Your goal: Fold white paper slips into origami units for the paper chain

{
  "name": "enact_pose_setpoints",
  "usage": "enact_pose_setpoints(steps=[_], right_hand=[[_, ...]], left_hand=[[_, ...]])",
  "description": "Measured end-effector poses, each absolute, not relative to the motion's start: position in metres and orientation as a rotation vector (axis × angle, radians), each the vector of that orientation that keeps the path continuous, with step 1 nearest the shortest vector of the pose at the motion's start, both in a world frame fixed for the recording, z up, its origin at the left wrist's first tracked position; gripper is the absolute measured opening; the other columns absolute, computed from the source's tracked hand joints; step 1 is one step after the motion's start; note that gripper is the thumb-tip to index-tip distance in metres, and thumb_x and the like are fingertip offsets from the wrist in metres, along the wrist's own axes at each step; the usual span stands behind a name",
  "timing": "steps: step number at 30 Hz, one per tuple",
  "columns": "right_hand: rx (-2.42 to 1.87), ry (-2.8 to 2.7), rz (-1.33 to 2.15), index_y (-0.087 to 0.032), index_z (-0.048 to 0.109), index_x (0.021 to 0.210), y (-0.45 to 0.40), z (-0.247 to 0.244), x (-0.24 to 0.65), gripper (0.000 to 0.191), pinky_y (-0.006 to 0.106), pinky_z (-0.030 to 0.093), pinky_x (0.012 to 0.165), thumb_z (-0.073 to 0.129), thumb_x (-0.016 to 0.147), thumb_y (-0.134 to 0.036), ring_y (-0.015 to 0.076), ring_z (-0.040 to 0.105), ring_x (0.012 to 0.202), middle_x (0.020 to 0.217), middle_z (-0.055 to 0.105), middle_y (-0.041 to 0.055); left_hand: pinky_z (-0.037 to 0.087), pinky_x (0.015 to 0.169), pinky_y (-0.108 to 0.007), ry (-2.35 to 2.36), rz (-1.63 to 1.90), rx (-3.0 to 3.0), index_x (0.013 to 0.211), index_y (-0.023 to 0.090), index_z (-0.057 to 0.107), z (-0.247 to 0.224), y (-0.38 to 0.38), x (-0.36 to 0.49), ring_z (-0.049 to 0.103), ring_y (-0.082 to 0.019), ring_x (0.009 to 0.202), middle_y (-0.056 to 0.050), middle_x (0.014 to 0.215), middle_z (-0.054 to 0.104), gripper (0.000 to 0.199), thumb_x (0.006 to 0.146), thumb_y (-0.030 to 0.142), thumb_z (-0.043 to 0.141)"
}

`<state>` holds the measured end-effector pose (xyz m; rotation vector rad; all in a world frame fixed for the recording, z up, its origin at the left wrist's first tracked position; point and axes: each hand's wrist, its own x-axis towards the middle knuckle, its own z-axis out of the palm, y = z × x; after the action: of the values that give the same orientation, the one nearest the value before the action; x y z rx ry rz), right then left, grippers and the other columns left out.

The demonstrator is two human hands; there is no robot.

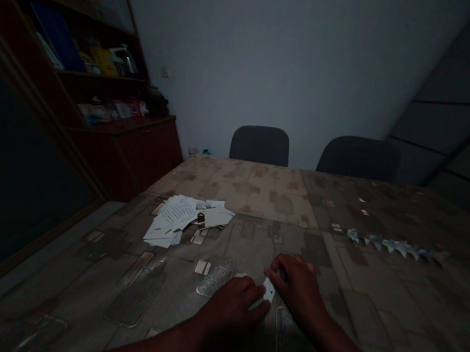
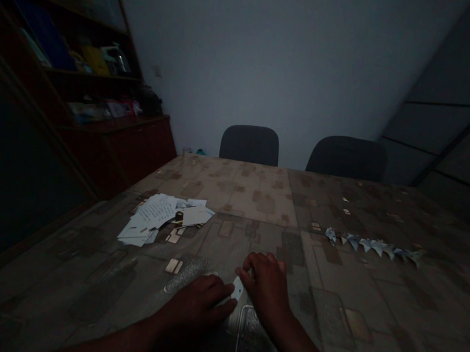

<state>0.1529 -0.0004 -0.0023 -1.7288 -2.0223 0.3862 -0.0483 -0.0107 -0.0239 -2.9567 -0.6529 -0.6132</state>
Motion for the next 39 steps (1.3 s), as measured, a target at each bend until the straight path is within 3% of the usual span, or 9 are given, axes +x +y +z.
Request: enact_pose_setpoints(steps=[5, 10, 17, 22, 27, 39], right_hand=[[-1.647, -2.109, 0.503, -0.024, 0.064, 0.081, 0.001, 0.000, 0.164, 0.007, 0.030, 0.030, 0.070, 0.068, 0.075, -0.022, 0.0184, 0.055, 0.074, 0.069, 0.060, -0.0037], [-1.690, -2.081, 0.496, -0.022, 0.064, 0.075, 0.003, -0.003, 0.162, 0.003, 0.031, 0.028, 0.070, 0.064, 0.078, -0.020, 0.0199, 0.055, 0.076, 0.067, 0.060, -0.0025], [-1.679, -2.096, 0.480, -0.022, 0.061, 0.080, 0.000, 0.001, 0.160, 0.003, 0.033, 0.029, 0.072, 0.063, 0.080, -0.024, 0.0217, 0.054, 0.079, 0.071, 0.061, -0.0011], [-1.596, -2.177, 0.526, -0.024, 0.060, 0.090, -0.009, 0.004, 0.166, 0.019, 0.035, 0.031, 0.076, 0.069, 0.074, -0.021, 0.0232, 0.053, 0.086, 0.085, 0.063, 0.0001], [-1.588, -2.219, 0.465, -0.024, 0.058, 0.091, -0.012, 0.004, 0.167, 0.024, 0.037, 0.031, 0.078, 0.070, 0.072, -0.016, 0.0252, 0.052, 0.091, 0.092, 0.064, 0.0009], [-1.579, -2.290, 0.374, -0.024, 0.057, 0.097, -0.017, 0.002, 0.166, 0.035, 0.040, 0.034, 0.080, 0.077, 0.068, -0.027, 0.0269, 0.050, 0.092, 0.095, 0.061, 0.0029]], left_hand=[[0.040, 0.068, -0.031, -0.637, -0.676, -2.937, 0.118, 0.020, 0.050, -0.029, -0.008, -0.049, 0.053, -0.020, 0.086, -0.008, 0.114, 0.063, 0.034, 0.086, 0.015, 0.058], [0.039, 0.068, -0.030, -0.669, -0.622, -2.944, 0.120, 0.024, 0.048, -0.026, -0.008, -0.050, 0.053, -0.019, 0.087, -0.006, 0.114, 0.062, 0.033, 0.089, 0.019, 0.058], [0.041, 0.074, -0.032, -0.728, -0.568, -3.137, 0.114, 0.022, 0.049, -0.012, -0.008, -0.052, 0.054, -0.021, 0.091, -0.006, 0.116, 0.061, 0.035, 0.082, 0.008, 0.056], [0.042, 0.073, -0.031, -0.932, -0.676, -3.304, 0.105, 0.017, 0.048, -0.007, -0.008, -0.055, 0.052, -0.020, 0.087, -0.007, 0.096, 0.060, 0.042, 0.069, -0.004, 0.050], [0.042, 0.073, -0.031, -0.921, -0.702, -3.306, 0.105, 0.018, 0.048, -0.009, -0.007, -0.056, 0.051, -0.021, 0.084, -0.007, 0.093, 0.059, 0.035, 0.075, -0.002, 0.046], [0.043, 0.074, -0.031, -0.943, -0.636, -3.326, 0.097, 0.019, 0.049, -0.008, -0.006, -0.055, 0.052, -0.020, 0.085, -0.007, 0.092, 0.060, 0.026, 0.079, 0.000, 0.047]])
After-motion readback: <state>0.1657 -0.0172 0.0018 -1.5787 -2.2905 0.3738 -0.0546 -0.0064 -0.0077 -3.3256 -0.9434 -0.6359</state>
